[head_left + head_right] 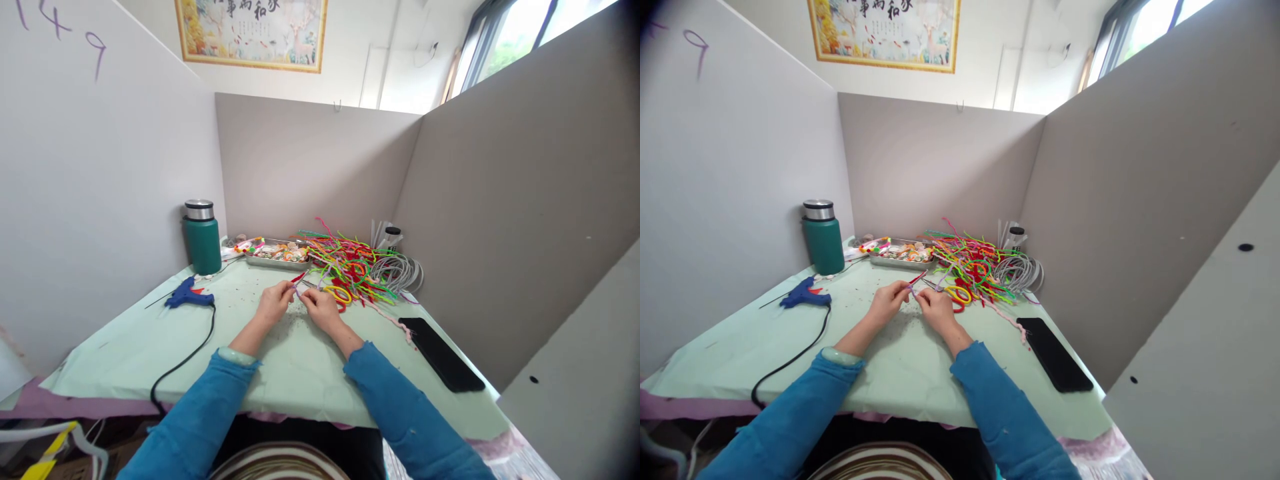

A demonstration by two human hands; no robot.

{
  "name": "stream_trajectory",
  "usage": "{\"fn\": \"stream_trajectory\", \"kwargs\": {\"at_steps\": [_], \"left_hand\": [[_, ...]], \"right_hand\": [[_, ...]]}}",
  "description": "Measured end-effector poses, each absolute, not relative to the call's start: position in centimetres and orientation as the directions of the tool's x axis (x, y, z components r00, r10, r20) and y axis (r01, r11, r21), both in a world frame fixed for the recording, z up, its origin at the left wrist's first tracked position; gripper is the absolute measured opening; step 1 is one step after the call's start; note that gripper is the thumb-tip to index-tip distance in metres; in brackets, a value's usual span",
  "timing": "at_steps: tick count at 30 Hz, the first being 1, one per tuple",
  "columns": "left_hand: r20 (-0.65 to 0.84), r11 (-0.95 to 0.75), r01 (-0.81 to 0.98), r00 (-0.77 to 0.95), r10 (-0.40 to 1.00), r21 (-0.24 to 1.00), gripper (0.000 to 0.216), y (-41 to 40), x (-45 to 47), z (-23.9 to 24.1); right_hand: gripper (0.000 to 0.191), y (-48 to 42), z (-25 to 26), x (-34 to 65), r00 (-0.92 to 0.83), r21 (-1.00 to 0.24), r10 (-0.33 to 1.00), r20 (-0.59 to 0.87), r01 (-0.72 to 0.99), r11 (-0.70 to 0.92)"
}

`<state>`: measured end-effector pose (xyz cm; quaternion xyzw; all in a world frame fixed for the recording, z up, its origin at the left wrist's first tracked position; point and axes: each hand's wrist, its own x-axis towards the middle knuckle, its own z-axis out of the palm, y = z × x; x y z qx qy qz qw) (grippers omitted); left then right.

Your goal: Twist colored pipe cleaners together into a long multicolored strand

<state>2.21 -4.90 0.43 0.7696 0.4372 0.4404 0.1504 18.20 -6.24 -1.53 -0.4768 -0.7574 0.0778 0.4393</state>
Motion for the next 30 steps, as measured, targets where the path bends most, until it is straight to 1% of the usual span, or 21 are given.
{"fn": "stream_trajectory", "kwargs": {"at_steps": [4,8,15,20,23,30], "left_hand": [[0.543,-0.597,0.468,0.263,0.798,0.651,0.024,-4.97,2.33,0.37],[0.512,-0.584,0.446,0.284,0.811,0.678,0.025,-5.14,2.47,0.46],[0.520,-0.585,0.415,0.270,0.811,0.697,0.023,-5.45,2.47,0.83],[0.515,-0.580,0.387,0.266,0.815,0.717,0.020,-5.43,2.44,0.84],[0.498,-0.570,0.365,0.277,0.821,0.736,0.020,-5.45,2.43,0.86],[0.482,-0.553,0.370,0.272,0.833,0.747,0.018,-5.42,2.42,0.84]], "right_hand": [[0.024,-6.05,-1.69,18.11,-0.170,-0.572,0.812,0.559,0.630,0.525],[0.021,-5.94,-1.73,18.09,-0.143,-0.601,0.825,0.547,0.619,0.505],[0.023,-6.09,-1.72,18.05,-0.128,-0.589,0.820,0.558,0.634,0.500],[0.022,-6.31,-1.70,17.90,-0.165,-0.608,0.831,0.531,0.608,0.510],[0.022,-6.37,-1.66,17.89,-0.190,-0.584,0.804,0.563,0.597,0.550],[0.022,-6.71,-1.37,18.03,-0.139,-0.545,0.752,0.644,0.606,0.579]]}}
